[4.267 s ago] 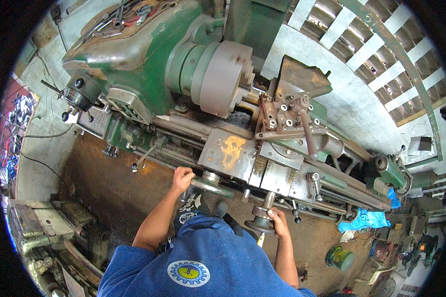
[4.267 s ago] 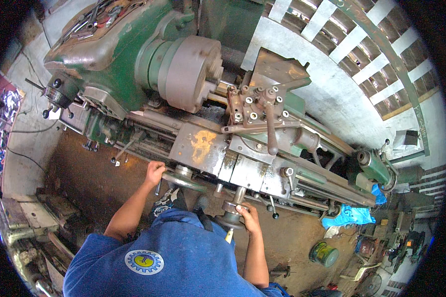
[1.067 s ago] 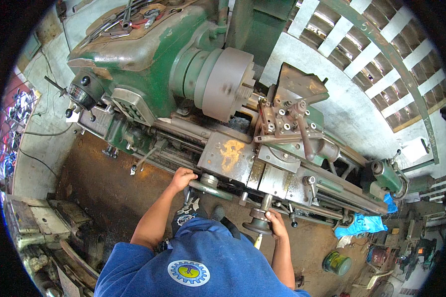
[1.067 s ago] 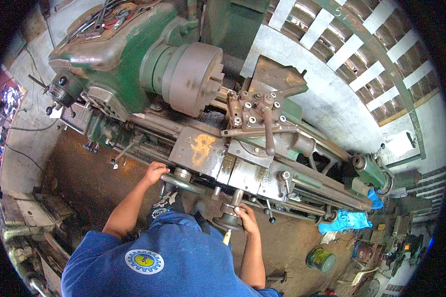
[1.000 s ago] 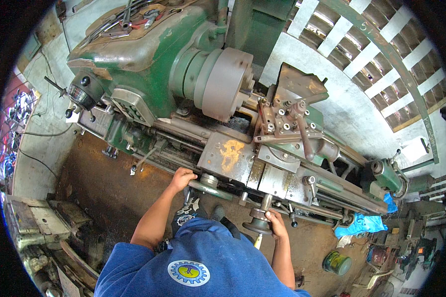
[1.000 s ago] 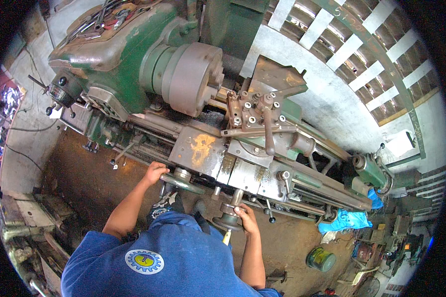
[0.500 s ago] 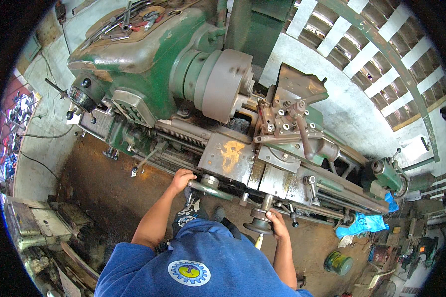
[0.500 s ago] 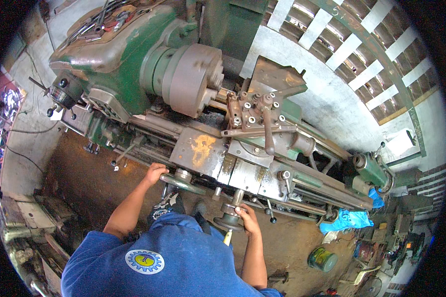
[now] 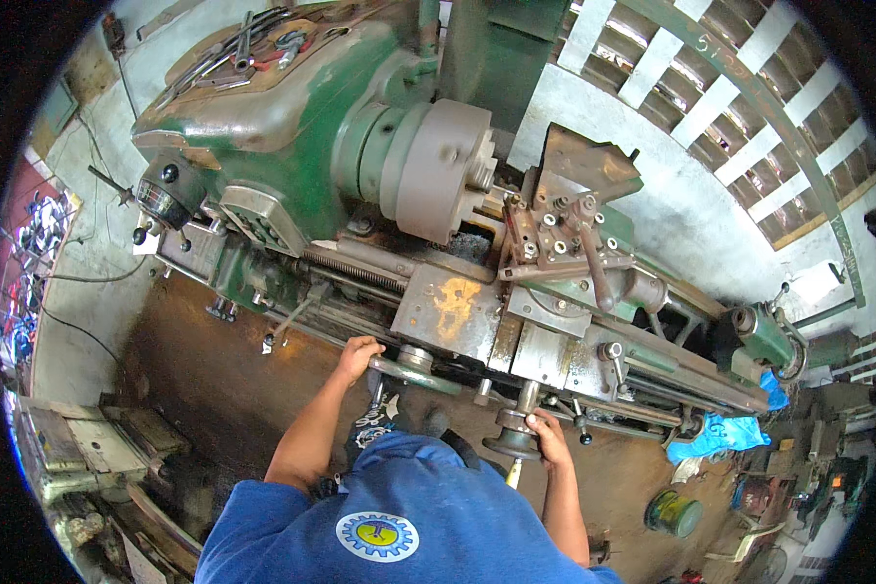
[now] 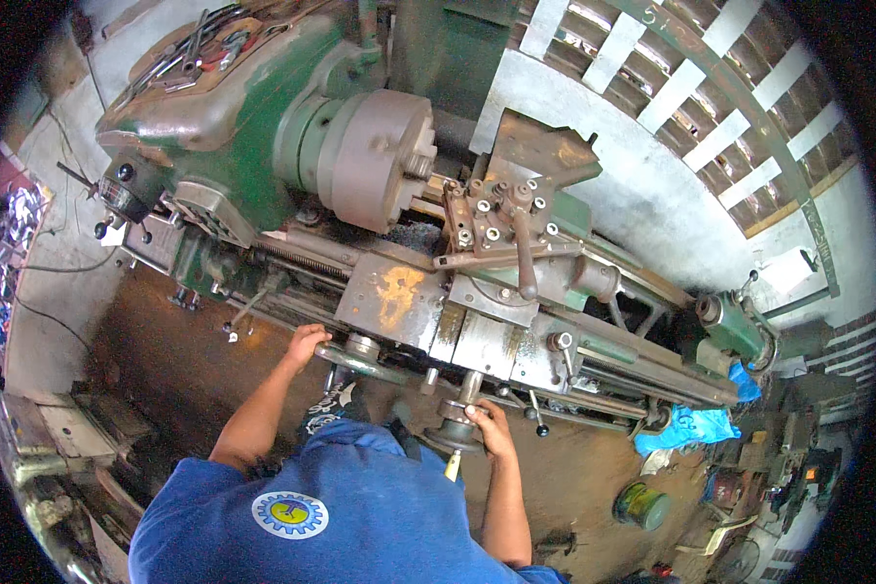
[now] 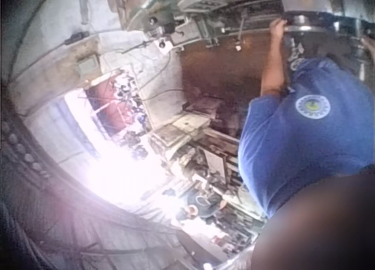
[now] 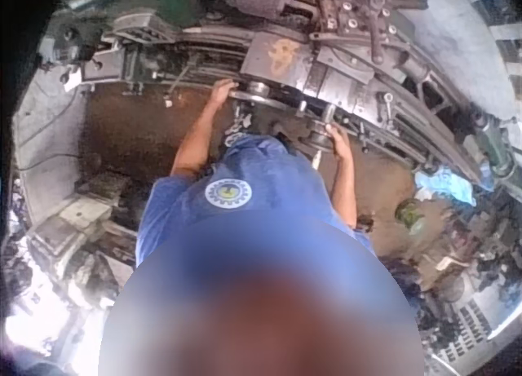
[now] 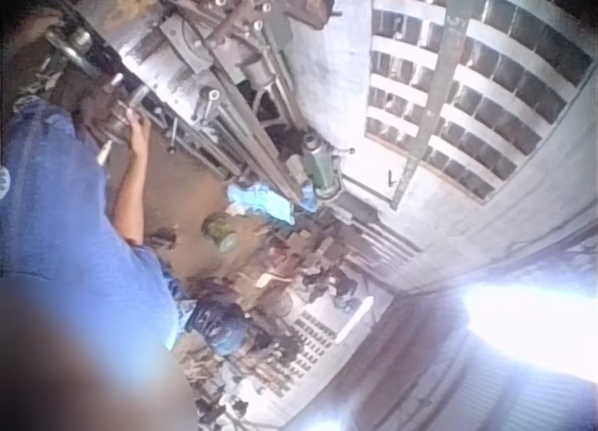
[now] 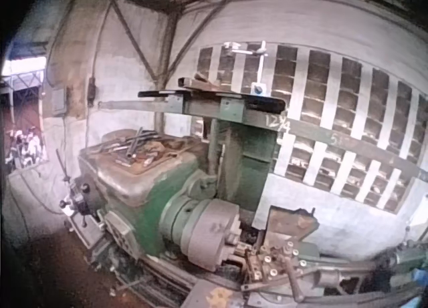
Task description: The person operates a metal lathe by turning handwheels to move the carriage and tool post along the bed. They adjust the chuck and tool post, then continue to position the tool against the rotating workpiece while monitoring the cut.
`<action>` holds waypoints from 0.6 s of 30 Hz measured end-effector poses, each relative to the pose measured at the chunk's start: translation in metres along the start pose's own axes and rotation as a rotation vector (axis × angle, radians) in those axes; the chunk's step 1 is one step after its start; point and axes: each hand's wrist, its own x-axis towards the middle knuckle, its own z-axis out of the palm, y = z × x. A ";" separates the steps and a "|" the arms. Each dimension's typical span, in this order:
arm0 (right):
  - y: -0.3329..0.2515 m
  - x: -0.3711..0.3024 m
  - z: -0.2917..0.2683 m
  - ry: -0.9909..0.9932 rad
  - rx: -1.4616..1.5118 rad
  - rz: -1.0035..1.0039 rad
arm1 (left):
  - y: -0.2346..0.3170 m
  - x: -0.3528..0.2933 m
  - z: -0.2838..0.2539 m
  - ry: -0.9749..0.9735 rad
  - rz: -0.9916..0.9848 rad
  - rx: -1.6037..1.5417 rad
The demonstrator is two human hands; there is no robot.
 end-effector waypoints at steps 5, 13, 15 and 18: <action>-0.003 0.000 0.003 0.004 -0.009 -0.022 | 0.012 -0.002 -0.006 0.087 -0.051 0.144; -0.009 -0.006 0.005 -0.032 0.001 -0.050 | 0.069 -0.036 0.032 0.025 0.167 0.698; -0.008 -0.007 0.006 -0.002 0.009 -0.056 | 0.077 -0.040 0.039 0.082 0.197 0.762; -0.003 -0.010 0.006 -0.001 -0.019 -0.056 | 0.077 -0.042 0.037 0.018 0.109 0.788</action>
